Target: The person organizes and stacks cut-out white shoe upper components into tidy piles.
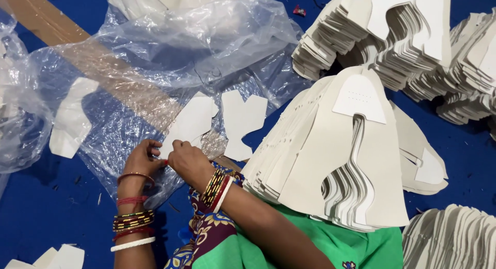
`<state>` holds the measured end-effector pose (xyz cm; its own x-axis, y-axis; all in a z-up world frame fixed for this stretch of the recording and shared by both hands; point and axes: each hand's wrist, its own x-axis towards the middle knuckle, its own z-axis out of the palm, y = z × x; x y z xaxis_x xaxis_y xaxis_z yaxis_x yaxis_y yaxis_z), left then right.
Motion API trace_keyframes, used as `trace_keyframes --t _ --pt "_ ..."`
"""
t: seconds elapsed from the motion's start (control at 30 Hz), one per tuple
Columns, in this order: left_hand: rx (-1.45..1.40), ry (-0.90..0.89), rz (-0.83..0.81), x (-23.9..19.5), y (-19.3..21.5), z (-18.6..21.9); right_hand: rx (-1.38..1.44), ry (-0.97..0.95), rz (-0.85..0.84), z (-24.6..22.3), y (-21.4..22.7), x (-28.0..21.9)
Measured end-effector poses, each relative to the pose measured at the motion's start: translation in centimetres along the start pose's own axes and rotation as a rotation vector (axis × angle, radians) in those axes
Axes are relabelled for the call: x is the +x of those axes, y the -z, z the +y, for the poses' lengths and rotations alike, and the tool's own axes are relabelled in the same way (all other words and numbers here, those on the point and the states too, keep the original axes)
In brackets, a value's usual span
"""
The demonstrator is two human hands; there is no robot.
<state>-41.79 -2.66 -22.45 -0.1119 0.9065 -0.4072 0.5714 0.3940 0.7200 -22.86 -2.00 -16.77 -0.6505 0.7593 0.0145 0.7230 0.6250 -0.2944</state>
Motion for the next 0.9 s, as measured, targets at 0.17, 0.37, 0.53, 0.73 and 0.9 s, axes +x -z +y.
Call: trace_keyframes --t 0.17,0.37,0.53,0.73,0.9 --pt "0.011 -0.004 -0.019 0.5 -0.3 -0.6 0.06 -0.132 0.209 0.5 7.4 2.0" --pt "0.055 0.001 0.046 0.8 -1.5 -0.7 0.178 -0.298 0.696 4.2 21.4 2.7" --pt "0.18 -0.049 0.063 1.5 -2.2 -0.7 0.207 -0.198 0.943 5.1 31.1 -1.5" --pt "0.407 -0.286 0.348 1.0 -0.6 -2.4 0.771 -0.077 0.801 2.1 39.3 -11.4" --pt "0.579 -0.264 0.354 -8.0 2.3 13.2 1.431 -0.258 0.814 2.0 35.4 -19.9"
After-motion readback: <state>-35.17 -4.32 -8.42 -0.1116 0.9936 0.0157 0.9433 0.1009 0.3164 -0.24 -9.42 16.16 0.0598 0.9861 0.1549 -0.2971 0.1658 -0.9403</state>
